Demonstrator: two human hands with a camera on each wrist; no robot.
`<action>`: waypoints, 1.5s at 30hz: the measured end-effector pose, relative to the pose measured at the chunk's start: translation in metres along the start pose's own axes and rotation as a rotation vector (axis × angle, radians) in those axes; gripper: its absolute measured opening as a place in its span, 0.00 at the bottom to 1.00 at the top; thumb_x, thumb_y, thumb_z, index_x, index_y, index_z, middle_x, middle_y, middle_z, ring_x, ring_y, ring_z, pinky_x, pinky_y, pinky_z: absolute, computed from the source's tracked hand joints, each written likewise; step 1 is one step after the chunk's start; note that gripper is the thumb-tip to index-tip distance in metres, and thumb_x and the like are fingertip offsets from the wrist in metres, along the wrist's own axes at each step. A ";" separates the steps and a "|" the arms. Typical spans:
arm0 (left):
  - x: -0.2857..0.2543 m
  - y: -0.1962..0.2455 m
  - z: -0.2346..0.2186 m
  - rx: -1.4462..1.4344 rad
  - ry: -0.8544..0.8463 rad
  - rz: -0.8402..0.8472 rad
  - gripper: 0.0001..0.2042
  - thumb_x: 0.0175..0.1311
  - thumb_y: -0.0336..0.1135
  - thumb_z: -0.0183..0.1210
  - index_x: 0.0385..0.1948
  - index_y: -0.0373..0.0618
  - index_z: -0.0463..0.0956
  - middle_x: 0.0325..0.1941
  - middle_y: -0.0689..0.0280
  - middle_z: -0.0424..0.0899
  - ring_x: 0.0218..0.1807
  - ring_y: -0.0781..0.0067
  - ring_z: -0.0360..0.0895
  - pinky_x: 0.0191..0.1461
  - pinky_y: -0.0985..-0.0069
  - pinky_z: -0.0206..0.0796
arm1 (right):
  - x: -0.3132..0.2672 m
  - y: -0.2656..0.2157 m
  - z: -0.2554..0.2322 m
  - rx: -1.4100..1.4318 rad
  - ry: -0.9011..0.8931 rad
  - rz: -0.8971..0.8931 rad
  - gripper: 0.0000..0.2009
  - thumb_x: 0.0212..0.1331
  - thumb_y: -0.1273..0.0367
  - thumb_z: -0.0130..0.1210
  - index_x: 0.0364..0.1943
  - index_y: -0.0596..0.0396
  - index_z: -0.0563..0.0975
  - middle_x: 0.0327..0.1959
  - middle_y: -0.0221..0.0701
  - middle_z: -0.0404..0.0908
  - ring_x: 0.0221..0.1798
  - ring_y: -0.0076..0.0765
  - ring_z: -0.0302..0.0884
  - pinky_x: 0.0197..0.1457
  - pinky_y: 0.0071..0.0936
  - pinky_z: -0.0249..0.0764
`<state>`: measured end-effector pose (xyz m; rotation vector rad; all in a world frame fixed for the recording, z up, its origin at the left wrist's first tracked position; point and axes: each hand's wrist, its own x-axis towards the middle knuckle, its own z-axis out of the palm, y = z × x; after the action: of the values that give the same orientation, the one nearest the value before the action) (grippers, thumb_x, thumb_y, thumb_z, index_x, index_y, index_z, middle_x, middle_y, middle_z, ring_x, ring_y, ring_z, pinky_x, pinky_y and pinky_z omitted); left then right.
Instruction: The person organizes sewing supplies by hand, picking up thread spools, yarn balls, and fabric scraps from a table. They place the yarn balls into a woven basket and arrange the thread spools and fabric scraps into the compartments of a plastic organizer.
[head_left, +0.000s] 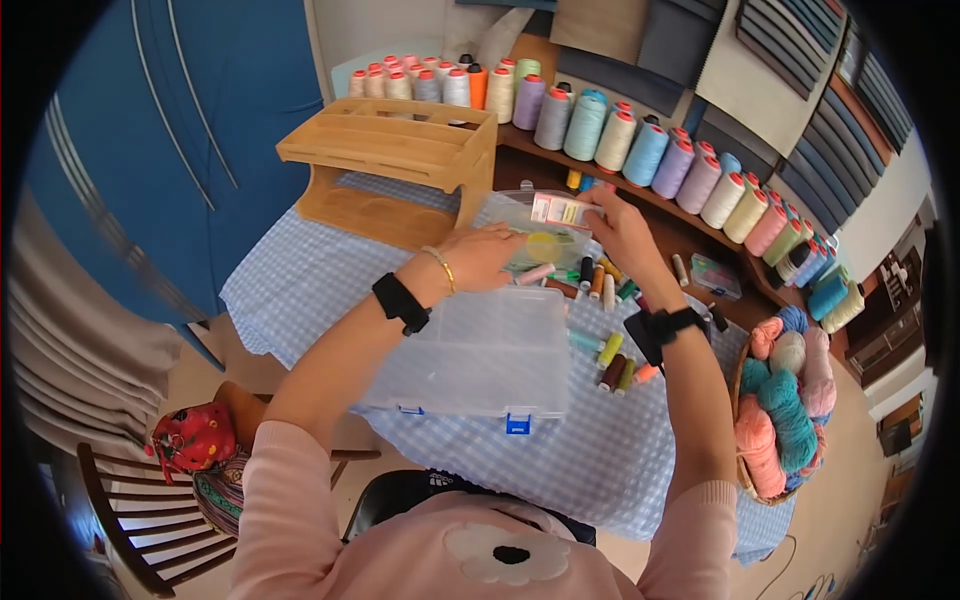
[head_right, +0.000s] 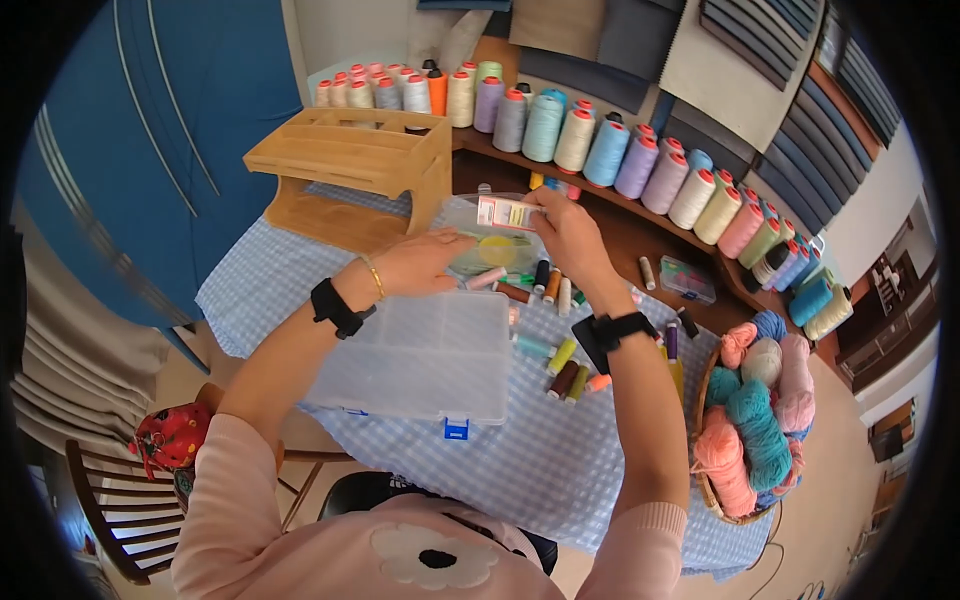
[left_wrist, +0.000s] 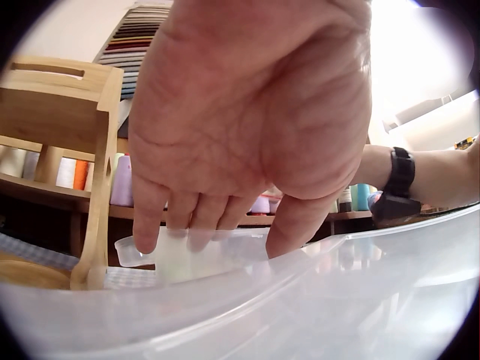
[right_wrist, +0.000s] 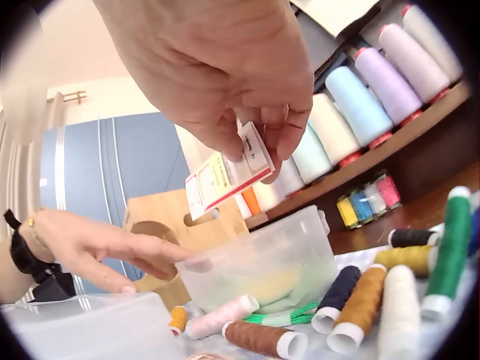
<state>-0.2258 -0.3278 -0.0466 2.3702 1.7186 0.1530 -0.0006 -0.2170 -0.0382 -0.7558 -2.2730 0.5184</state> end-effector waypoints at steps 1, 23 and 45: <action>0.000 0.000 -0.002 -0.030 -0.034 -0.014 0.32 0.60 0.35 0.59 0.68 0.38 0.63 0.67 0.46 0.71 0.74 0.45 0.61 0.73 0.58 0.58 | 0.009 0.007 0.010 -0.066 -0.058 0.015 0.09 0.62 0.72 0.51 0.46 0.55 0.76 0.41 0.45 0.83 0.45 0.57 0.80 0.46 0.45 0.74; 0.007 -0.012 -0.003 0.035 0.091 -0.045 0.15 0.67 0.38 0.54 0.52 0.44 0.80 0.54 0.52 0.81 0.64 0.53 0.73 0.63 0.58 0.67 | -0.001 0.009 0.004 -0.082 -0.100 0.004 0.09 0.64 0.72 0.53 0.46 0.53 0.79 0.41 0.38 0.79 0.44 0.48 0.79 0.49 0.40 0.74; 0.052 -0.012 0.009 0.197 0.161 -0.061 0.09 0.64 0.38 0.56 0.34 0.46 0.82 0.34 0.55 0.84 0.41 0.49 0.80 0.44 0.54 0.70 | -0.125 0.042 -0.038 -0.640 -0.036 0.056 0.17 0.52 0.67 0.63 0.47 0.53 0.78 0.46 0.37 0.76 0.54 0.48 0.75 0.53 0.42 0.74</action>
<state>-0.2186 -0.2761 -0.0603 2.5000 1.9607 0.1772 0.1173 -0.2600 -0.0943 -1.1190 -2.4714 -0.1975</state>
